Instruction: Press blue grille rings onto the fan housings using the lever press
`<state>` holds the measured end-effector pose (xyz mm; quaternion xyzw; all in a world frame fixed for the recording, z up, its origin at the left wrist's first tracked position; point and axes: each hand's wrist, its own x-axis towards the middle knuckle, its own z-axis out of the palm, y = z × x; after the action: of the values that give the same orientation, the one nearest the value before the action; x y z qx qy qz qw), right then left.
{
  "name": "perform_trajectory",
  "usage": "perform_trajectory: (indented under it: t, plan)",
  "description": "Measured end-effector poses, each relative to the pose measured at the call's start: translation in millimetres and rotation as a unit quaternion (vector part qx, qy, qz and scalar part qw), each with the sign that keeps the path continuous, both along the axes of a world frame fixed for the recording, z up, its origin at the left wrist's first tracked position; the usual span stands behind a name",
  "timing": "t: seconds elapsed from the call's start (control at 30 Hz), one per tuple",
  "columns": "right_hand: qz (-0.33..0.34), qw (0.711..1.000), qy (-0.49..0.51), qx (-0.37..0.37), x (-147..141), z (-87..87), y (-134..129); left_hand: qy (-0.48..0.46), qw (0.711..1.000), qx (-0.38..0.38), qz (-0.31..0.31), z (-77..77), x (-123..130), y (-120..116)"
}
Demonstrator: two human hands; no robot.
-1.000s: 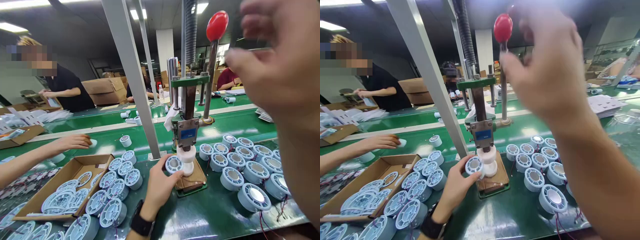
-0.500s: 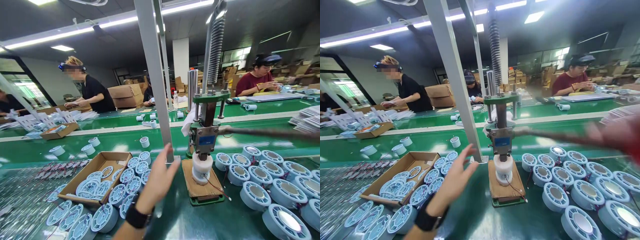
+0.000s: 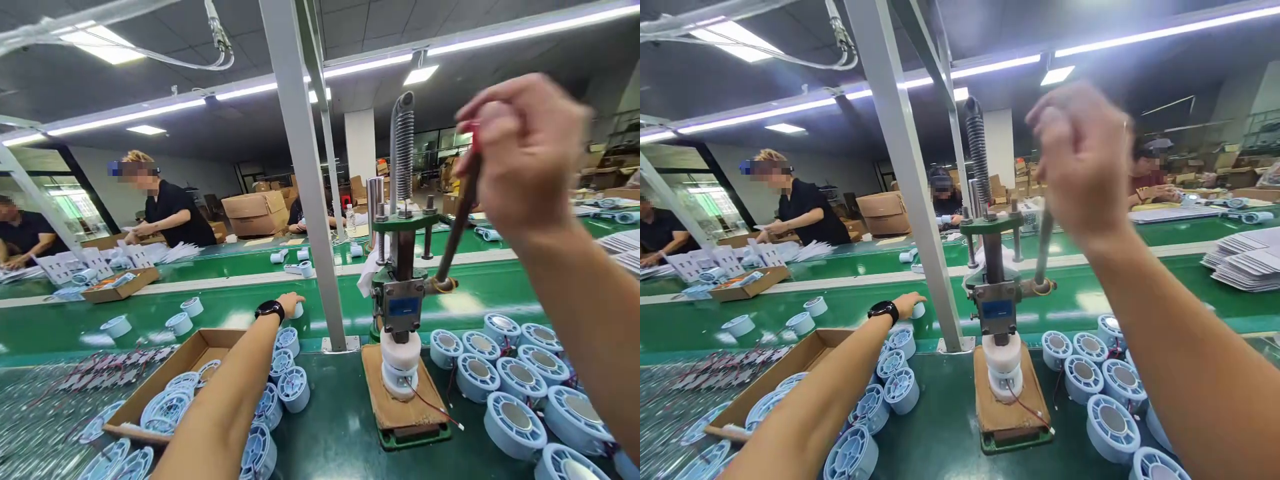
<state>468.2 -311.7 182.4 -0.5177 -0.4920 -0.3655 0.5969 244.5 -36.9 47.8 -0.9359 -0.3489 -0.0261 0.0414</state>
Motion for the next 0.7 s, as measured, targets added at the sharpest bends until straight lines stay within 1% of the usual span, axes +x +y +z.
perform_trajectory:
  t: [0.1,0.17,0.2,0.23,0.3,0.33,0.37,0.4,0.43,0.47,0.5,0.53,0.57,0.6,0.63,0.67,0.7]
  plan:
    - [-0.023,0.999,0.03,-0.029,8.0,10.4,22.9,0.069,0.997,0.003,0.022,2.3,4.8,4.4]
    - [-0.034,0.997,0.04,-0.051,15.2,16.8,34.4,0.098,0.995,0.017,0.024,7.2,6.1,-3.3]
    - [-0.036,0.997,0.039,-0.062,18.0,19.9,36.1,0.106,0.994,0.025,0.018,9.4,5.1,-12.8]
    - [-0.038,0.996,0.035,-0.075,19.2,22.4,34.6,0.113,0.993,0.031,0.005,10.7,2.4,-26.5]
    - [-0.043,0.992,0.03,-0.111,14.2,21.3,22.3,0.128,0.991,0.028,-0.037,7.7,-7.8,-64.7]
    - [-0.044,0.99,0.029,-0.13,6.9,14.9,12.8,0.139,0.988,0.019,-0.063,2.5,-14.7,-87.2]
    - [-0.04,0.988,0.029,-0.144,-3.9,2.8,2.2,0.151,0.985,0.005,-0.087,-5.5,-22.0,-109.9]
    - [-0.029,0.988,0.034,-0.146,-17.6,-15.7,-8.2,0.165,0.981,-0.006,-0.101,-15.8,-28.7,-131.5]
    - [-0.014,0.988,0.046,-0.144,-33.5,-40.7,-17.5,0.178,0.978,-0.014,-0.11,-27.5,-34.5,-150.8]
    - [0.007,0.99,0.065,-0.125,-50.5,-71.2,-24.7,0.186,0.976,-0.02,-0.109,-39.7,-38.8,-167.1]
    - [0.019,0.99,0.105,-0.097,-67.2,-105.5,-29.5,0.184,0.977,-0.023,-0.103,-51.0,-41.7,-180.1]
    - [0.018,0.984,0.157,-0.088,-82.7,-141.2,-31.7,0.172,0.981,-0.025,-0.09,-60.4,-43.7,-189.8]
    - [0.018,0.972,0.21,-0.101,-96.2,-175.8,-31.6,0.154,0.985,-0.027,-0.076,-67.0,-45.3,-196.6]
    - [0.022,0.958,0.256,-0.128,-107.1,-207.1,-29.7,0.13,0.989,-0.029,-0.063,-70.6,-47.3,-200.8]
    - [0.03,0.939,0.299,-0.167,-115.3,-233.3,-26.4,0.106,0.992,-0.032,-0.054,-71.0,-50.3,-202.5]
    - [0.039,0.92,0.332,-0.206,-120.7,-253.5,-22.4,0.083,0.995,-0.035,-0.05,-68.6,-54.6,-201.8]
    - [0.048,0.901,0.358,-0.241,-123.6,-267.9,-18.1,0.062,0.997,-0.036,-0.042,-64.0,-60.6,-198.3]
